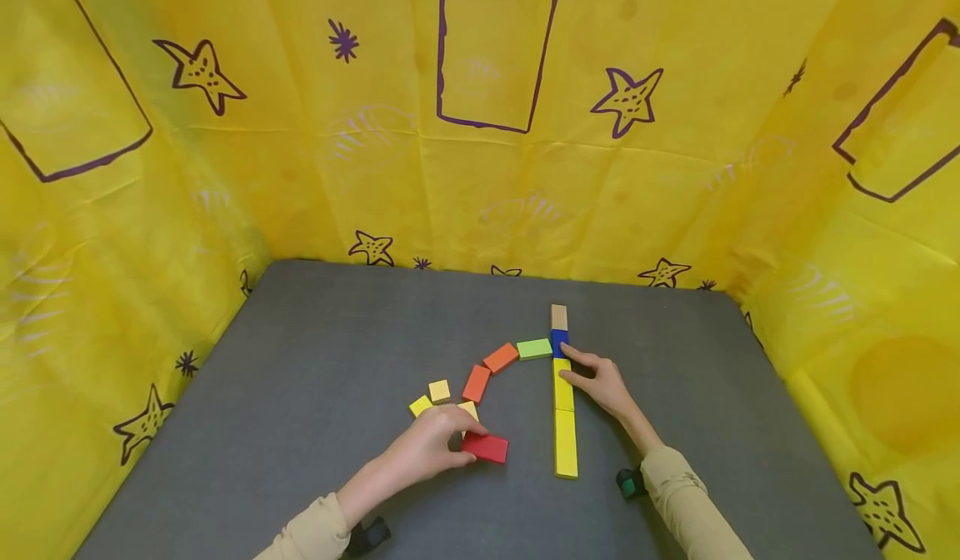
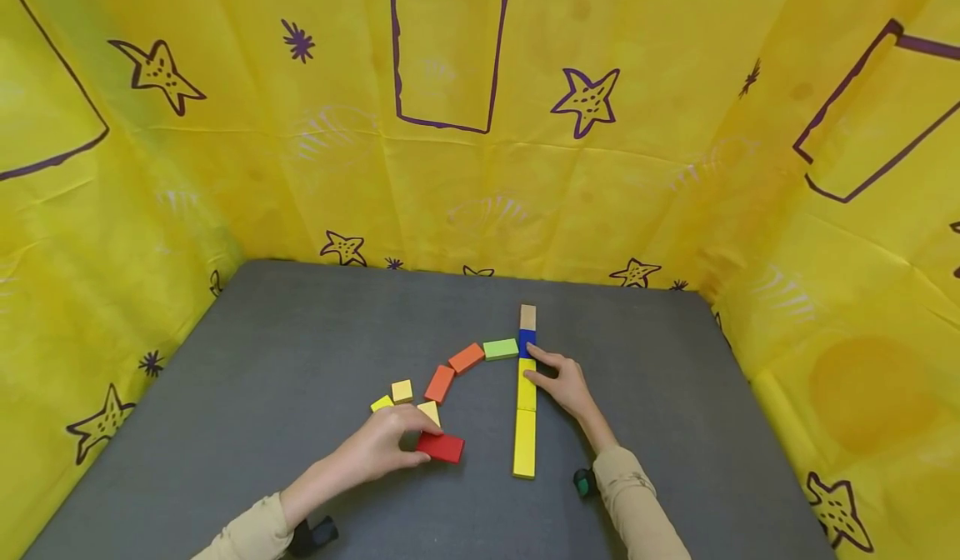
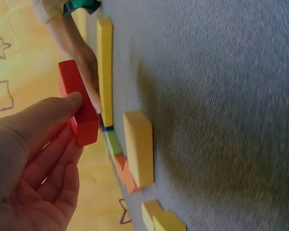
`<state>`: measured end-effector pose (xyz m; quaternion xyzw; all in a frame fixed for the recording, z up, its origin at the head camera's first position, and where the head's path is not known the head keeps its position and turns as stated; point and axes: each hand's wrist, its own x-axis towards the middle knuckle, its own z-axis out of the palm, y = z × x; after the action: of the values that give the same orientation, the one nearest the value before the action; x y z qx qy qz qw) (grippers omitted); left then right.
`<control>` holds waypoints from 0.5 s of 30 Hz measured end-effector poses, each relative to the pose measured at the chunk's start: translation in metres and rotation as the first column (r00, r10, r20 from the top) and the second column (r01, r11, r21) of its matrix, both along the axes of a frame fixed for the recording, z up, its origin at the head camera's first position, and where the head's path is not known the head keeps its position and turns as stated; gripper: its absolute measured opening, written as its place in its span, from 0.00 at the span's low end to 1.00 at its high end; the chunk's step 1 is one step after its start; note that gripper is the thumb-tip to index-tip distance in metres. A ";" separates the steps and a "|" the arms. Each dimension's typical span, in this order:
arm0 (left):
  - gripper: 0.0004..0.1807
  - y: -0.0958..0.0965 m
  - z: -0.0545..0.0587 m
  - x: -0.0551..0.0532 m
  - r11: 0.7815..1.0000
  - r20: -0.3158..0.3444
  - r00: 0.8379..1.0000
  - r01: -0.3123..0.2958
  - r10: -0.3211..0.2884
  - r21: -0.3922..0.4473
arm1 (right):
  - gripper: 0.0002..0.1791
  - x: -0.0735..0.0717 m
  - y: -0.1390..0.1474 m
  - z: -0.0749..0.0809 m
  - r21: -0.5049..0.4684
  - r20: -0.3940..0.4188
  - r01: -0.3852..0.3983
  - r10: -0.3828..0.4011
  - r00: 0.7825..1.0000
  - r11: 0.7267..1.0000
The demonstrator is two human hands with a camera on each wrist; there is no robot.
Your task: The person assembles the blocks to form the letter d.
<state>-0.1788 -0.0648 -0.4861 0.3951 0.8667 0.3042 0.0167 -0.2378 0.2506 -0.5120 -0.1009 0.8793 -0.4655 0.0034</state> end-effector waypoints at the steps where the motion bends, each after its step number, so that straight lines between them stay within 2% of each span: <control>1: 0.15 0.002 -0.001 0.000 1.000 0.013 1.000 0.001 -0.001 0.002 | 0.27 0.000 0.000 0.001 0.006 0.001 0.000 0.000 1.000 1.000; 5: 0.15 0.008 -0.005 0.002 1.000 0.055 0.998 0.002 -0.002 0.001 | 0.28 0.001 0.000 0.002 0.004 0.010 0.003 -0.003 1.000 1.000; 12: 0.15 0.018 -0.014 0.004 1.000 0.009 1.000 0.005 -0.005 -0.016 | 0.28 0.002 -0.001 0.004 -0.017 0.037 0.003 -0.002 0.999 1.000; 15: 0.15 0.021 -0.015 0.005 1.000 0.020 1.000 0.002 -0.001 -0.030 | 0.28 0.002 -0.001 0.003 -0.013 0.044 -0.001 0.002 0.999 1.000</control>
<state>-0.1739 -0.0433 -0.5010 0.3924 0.8705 0.2953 0.0315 -0.2356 0.2496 -0.5086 -0.0913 0.8758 -0.4735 0.0223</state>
